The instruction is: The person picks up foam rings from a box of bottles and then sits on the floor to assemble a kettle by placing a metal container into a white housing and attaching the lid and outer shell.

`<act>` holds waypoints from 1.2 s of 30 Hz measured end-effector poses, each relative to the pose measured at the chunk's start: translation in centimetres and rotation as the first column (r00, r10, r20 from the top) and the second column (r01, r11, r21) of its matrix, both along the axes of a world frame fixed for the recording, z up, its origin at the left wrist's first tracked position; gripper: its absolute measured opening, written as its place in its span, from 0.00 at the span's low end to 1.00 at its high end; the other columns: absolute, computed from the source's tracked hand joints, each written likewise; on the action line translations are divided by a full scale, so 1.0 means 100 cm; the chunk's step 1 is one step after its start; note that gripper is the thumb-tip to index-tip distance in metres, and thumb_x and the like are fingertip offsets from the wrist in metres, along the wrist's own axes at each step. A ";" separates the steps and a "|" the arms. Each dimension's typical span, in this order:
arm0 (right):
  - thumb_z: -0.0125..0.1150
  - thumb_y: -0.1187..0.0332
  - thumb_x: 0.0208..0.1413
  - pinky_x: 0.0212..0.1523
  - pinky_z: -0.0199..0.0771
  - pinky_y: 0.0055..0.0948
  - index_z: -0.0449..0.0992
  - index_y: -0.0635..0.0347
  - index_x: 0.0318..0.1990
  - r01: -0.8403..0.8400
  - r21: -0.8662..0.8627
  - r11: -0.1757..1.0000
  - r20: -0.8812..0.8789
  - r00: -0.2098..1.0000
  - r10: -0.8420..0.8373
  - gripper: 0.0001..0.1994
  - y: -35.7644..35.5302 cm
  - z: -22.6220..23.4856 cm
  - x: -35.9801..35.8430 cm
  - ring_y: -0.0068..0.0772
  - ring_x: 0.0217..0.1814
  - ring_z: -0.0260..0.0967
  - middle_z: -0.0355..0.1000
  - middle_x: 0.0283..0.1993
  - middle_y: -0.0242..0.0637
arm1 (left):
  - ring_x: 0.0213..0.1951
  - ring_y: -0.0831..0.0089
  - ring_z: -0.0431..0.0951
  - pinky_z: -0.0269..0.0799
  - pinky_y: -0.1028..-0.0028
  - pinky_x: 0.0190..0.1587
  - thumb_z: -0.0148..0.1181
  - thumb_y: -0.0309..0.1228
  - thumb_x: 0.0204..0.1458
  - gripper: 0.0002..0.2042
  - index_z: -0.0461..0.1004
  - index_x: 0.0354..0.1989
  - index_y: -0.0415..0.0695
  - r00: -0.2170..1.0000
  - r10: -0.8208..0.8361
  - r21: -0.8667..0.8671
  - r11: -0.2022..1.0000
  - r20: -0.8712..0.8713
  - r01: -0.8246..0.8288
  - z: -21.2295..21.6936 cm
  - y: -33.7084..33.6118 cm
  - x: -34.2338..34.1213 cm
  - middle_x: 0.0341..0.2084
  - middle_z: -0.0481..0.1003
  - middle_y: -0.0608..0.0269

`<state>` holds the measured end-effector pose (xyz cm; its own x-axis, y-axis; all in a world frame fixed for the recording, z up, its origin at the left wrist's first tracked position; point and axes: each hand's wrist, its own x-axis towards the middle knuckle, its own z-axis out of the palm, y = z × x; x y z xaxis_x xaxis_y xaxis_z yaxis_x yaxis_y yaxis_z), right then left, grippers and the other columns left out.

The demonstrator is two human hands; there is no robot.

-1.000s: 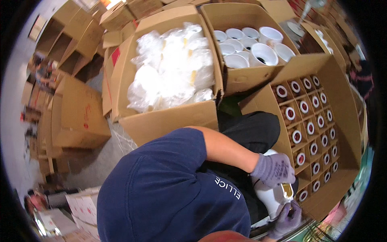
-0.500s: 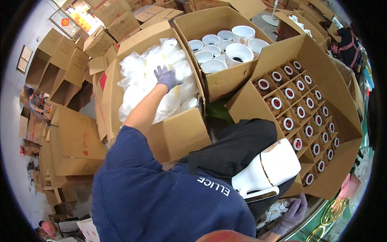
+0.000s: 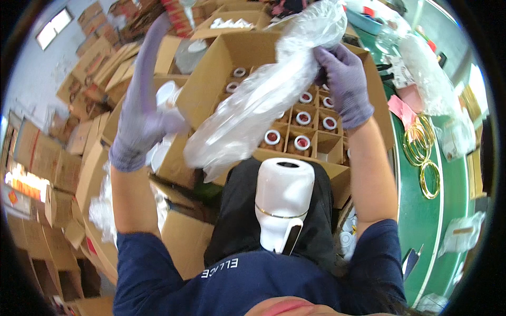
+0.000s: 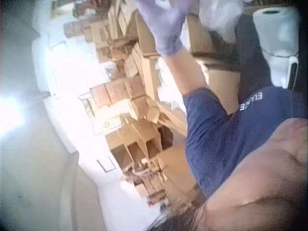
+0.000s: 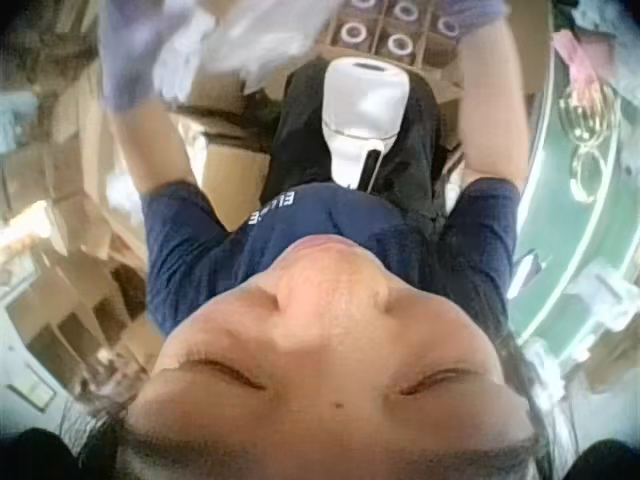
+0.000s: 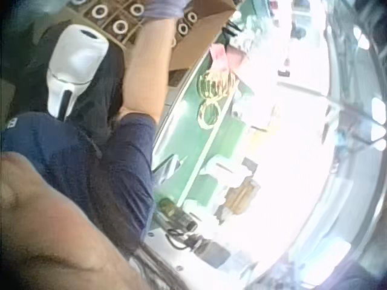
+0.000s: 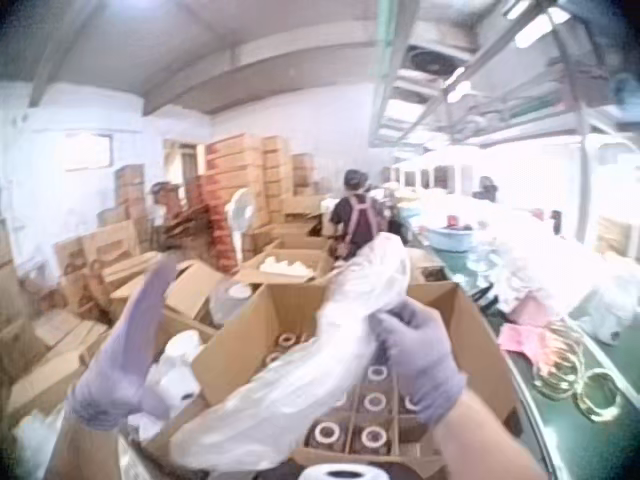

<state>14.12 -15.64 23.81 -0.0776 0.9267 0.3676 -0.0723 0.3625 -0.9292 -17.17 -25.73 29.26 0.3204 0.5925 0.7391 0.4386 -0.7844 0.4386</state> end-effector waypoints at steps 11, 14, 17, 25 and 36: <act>0.74 0.63 0.43 0.69 0.57 0.42 0.59 0.65 0.66 0.119 0.346 0.931 0.227 0.952 -0.206 0.42 -0.009 -0.083 0.034 0.47 0.70 0.56 0.60 0.67 0.47 | 0.48 0.71 0.77 0.71 0.71 0.54 0.62 0.25 0.55 0.22 0.70 0.59 0.35 0.891 0.172 -0.318 0.948 0.421 -0.032 -0.147 0.064 0.121 0.48 0.78 0.54; 0.61 0.75 0.53 0.61 0.69 0.38 0.72 0.66 0.54 0.305 0.190 0.933 0.087 0.941 -0.326 0.19 -0.006 -0.147 0.040 0.42 0.57 0.70 0.73 0.54 0.43 | 0.45 0.73 0.77 0.73 0.73 0.48 0.63 0.22 0.52 0.23 0.70 0.59 0.37 0.808 0.104 -0.234 0.971 0.579 0.043 -0.133 0.044 0.153 0.44 0.78 0.57; 0.54 0.79 0.59 0.48 0.78 0.28 0.74 0.68 0.52 0.117 -0.140 0.983 -0.671 0.719 -0.181 0.14 -0.041 -0.133 0.054 0.31 0.45 0.75 0.76 0.47 0.42 | 0.34 0.78 0.71 0.72 0.72 0.37 0.58 0.15 0.44 0.28 0.71 0.59 0.40 0.861 0.506 0.030 0.862 -0.051 -0.505 -0.183 0.050 0.091 0.34 0.74 0.66; 0.54 0.66 0.59 0.46 0.71 0.24 0.71 0.69 0.58 0.089 -0.131 0.987 -0.040 0.995 -0.095 0.22 -0.135 -0.235 0.049 0.23 0.39 0.68 0.74 0.40 0.35 | 0.48 0.61 0.79 0.74 0.68 0.52 0.51 0.23 0.56 0.18 0.73 0.55 0.35 0.933 0.313 -0.403 0.888 0.177 -0.222 -0.273 -0.044 0.098 0.44 0.78 0.49; 0.70 0.69 0.47 0.41 0.77 0.41 0.71 0.64 0.55 0.087 0.135 0.987 0.583 0.798 -0.151 0.26 -0.302 -0.243 0.044 0.51 0.41 0.74 0.72 0.46 0.51 | 0.41 0.54 0.75 0.73 0.63 0.46 0.56 0.20 0.43 0.29 0.70 0.60 0.37 0.954 0.222 -0.452 0.843 -0.201 -0.291 -0.304 -0.224 0.089 0.41 0.72 0.44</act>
